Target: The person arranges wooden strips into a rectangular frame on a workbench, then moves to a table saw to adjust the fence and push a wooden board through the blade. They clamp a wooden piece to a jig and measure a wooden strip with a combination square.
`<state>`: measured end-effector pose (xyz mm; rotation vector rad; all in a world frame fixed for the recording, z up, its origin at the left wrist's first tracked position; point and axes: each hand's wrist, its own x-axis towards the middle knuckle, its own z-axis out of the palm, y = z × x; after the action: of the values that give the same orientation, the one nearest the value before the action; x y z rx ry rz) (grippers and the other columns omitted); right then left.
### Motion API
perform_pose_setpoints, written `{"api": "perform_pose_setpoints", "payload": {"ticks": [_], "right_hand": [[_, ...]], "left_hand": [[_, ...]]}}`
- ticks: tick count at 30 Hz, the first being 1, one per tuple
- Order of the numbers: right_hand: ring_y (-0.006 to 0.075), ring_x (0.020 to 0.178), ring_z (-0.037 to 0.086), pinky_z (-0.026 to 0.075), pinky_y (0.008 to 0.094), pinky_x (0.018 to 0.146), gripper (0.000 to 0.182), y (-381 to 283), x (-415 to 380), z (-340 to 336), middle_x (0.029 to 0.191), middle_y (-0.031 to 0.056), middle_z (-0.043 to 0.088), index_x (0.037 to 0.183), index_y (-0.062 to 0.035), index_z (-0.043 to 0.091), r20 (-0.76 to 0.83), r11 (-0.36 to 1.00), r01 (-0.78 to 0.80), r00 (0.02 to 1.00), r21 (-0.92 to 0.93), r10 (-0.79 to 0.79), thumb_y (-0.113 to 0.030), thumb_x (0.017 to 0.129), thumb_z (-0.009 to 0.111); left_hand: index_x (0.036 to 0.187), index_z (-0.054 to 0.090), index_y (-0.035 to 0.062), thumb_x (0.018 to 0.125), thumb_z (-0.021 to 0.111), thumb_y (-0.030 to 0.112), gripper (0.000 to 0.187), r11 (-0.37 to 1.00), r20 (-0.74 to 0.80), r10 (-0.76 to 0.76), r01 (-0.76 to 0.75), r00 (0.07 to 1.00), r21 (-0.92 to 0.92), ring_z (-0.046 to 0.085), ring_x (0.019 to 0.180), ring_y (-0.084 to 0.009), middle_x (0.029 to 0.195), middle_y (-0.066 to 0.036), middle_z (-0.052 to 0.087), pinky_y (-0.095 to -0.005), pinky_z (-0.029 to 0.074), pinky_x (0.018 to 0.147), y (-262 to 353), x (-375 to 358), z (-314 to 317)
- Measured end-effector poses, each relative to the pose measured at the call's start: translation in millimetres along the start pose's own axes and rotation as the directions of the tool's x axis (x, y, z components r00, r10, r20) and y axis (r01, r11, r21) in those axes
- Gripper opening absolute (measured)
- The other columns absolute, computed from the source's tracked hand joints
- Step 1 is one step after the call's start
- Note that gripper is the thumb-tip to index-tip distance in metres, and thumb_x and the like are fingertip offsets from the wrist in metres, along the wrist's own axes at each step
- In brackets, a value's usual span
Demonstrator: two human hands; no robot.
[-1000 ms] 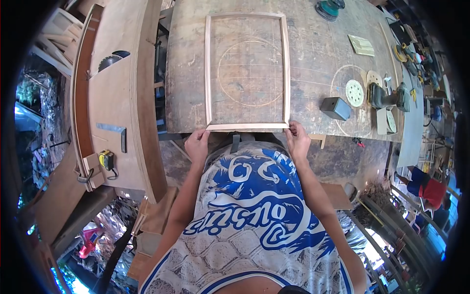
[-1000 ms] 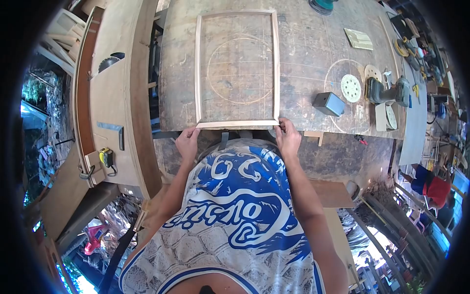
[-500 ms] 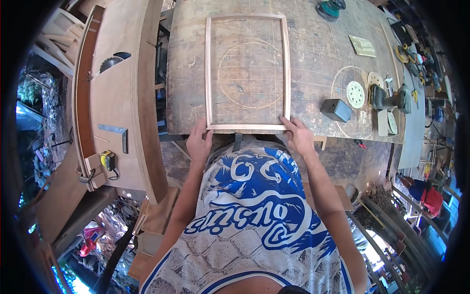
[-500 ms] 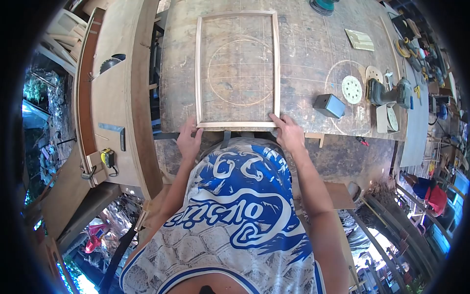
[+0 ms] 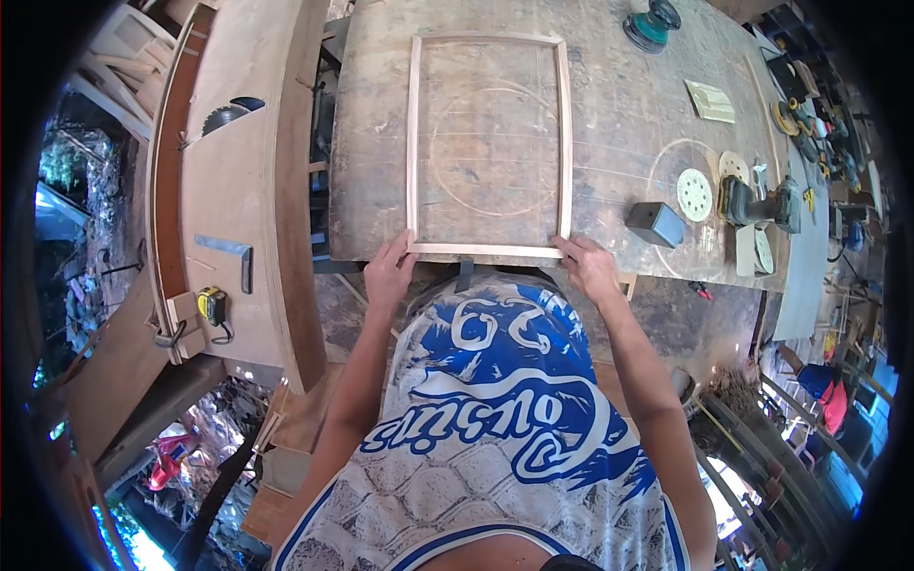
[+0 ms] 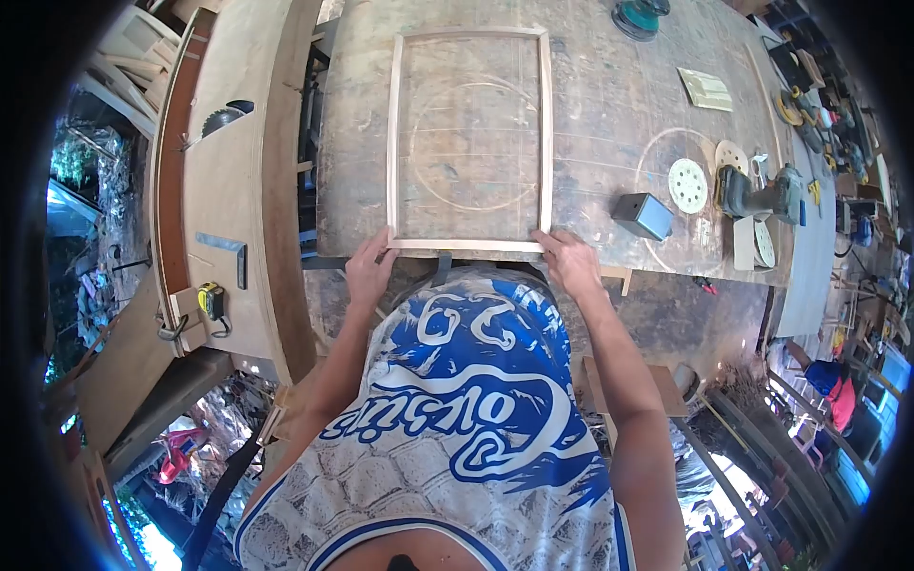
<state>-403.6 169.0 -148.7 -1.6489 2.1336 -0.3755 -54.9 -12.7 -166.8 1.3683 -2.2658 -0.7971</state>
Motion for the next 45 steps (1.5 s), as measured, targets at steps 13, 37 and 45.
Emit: {"api": "perform_pose_setpoints", "payload": {"ticks": [13, 37, 45], "right_hand": [[0.0329, 0.093, 0.068, 0.057, 0.0433, 0.081, 0.047, 9, -2, 8, 0.104, 0.0100, 0.068, 0.127, -0.0206, 0.068, -0.020, 0.998, 0.060, 0.998, 0.006, -0.060, -0.006, 0.082, 0.070], [0.0357, 0.090, 0.068, 0.056, 0.0431, 0.079, 0.044, 9, -4, 2, 0.104, 0.0135, 0.069, 0.125, -0.0150, 0.069, -0.057, 0.998, 0.039, 0.998, 0.055, -0.036, -0.004, 0.082, 0.068], [0.0360, 0.091, 0.067, 0.056, 0.0444, 0.079, 0.044, 11, 0, 1, 0.104, 0.0129, 0.070, 0.125, -0.0167, 0.068, -0.025, 0.995, 0.011, 1.000, 0.095, -0.008, -0.006, 0.083, 0.069]], "left_hand": [[0.133, 0.064, 0.0160, 0.086, 0.068, 0.003, 0.049, 0.985, -0.013, -0.085, 0.082, 0.996, -0.152, 0.073, 0.087, -0.0284, 0.105, -0.013, 0.073, -0.0388, 0.059, 0.077, -11, -3, 7], [0.123, 0.066, 0.0215, 0.083, 0.071, 0.018, 0.041, 0.867, 0.458, 0.363, -0.474, 0.812, 0.153, 0.070, 0.079, -0.0316, 0.096, -0.008, 0.072, -0.0448, 0.058, 0.069, -11, 59, -42], [0.124, 0.068, 0.0197, 0.085, 0.070, 0.018, 0.039, 0.862, 0.527, 0.337, -0.481, 0.780, 0.162, 0.070, 0.086, -0.0320, 0.106, -0.009, 0.073, -0.0434, 0.057, 0.073, -7, 64, -46]]}}
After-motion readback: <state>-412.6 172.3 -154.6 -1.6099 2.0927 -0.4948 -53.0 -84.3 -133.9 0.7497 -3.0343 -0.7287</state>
